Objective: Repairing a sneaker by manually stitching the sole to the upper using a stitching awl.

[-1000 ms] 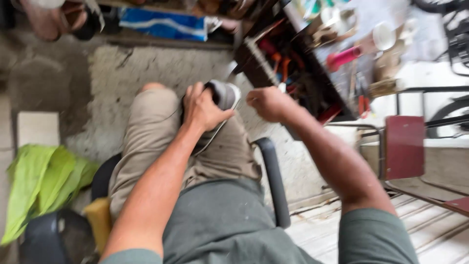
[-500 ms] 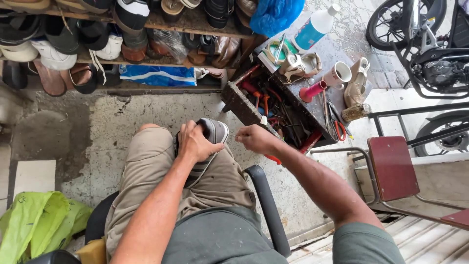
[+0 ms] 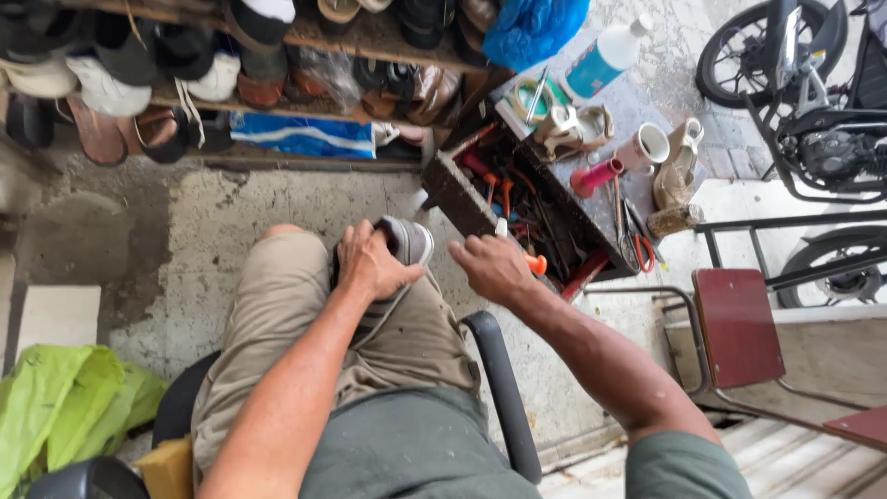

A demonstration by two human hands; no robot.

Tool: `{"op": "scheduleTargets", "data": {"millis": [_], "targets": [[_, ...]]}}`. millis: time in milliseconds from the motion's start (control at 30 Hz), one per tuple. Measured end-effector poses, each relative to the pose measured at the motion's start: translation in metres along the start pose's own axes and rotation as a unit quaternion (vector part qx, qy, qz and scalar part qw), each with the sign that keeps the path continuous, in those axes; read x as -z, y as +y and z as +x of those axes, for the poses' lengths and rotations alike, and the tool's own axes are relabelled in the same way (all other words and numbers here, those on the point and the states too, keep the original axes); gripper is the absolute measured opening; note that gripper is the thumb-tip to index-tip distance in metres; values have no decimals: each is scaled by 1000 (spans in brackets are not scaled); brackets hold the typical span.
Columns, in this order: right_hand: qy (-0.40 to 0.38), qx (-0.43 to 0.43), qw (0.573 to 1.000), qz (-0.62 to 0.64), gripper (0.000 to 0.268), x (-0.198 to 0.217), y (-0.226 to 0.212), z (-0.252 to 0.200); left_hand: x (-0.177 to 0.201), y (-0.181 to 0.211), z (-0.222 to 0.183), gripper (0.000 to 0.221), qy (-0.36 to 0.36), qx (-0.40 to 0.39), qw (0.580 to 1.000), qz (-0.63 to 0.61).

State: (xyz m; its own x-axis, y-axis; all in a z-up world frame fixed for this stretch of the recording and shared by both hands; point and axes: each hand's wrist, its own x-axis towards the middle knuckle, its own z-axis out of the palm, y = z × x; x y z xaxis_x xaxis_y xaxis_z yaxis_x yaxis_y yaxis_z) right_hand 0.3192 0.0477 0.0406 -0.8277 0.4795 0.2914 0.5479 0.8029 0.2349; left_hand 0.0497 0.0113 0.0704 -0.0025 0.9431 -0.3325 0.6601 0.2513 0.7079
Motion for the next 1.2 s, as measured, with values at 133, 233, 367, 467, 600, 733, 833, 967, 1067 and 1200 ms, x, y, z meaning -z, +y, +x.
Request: {"op": "scheduleTargets", "data": {"millis": [133,233,367,467,600,733,833,967,1067,1200], "targets": [[-250,-176,947,100,17,47,-11,68,-2,-6,7,99,-20,19,999,19],[-314,-246,897,192,23,15,-12,77,-15,-12,5,118,-44,22,999,18],[-313,-308,885,157,27,8,-10,91,-2,-3,7,116,-21,24,999,37],[-293,-290,902,132,31,28,-16,85,-7,-3,5,101,-1,22,999,30],[-63,-140,987,51,46,12,-17,61,-9,-8,-2,83,53,-22,998,13],[-24,-106,993,45,45,6,-16,54,-23,-19,5,85,53,-10,998,34],[-38,-114,993,6,44,13,-15,61,-26,-23,11,75,109,-46,993,22],[-234,-149,960,35,34,54,-11,78,-32,-26,7,93,99,-4,989,106],[-300,-140,943,18,16,92,-3,69,-31,-24,-8,96,226,-31,963,146],[-228,-53,971,-47,27,122,-8,45,-46,-9,-15,113,341,-8,933,119]]}}
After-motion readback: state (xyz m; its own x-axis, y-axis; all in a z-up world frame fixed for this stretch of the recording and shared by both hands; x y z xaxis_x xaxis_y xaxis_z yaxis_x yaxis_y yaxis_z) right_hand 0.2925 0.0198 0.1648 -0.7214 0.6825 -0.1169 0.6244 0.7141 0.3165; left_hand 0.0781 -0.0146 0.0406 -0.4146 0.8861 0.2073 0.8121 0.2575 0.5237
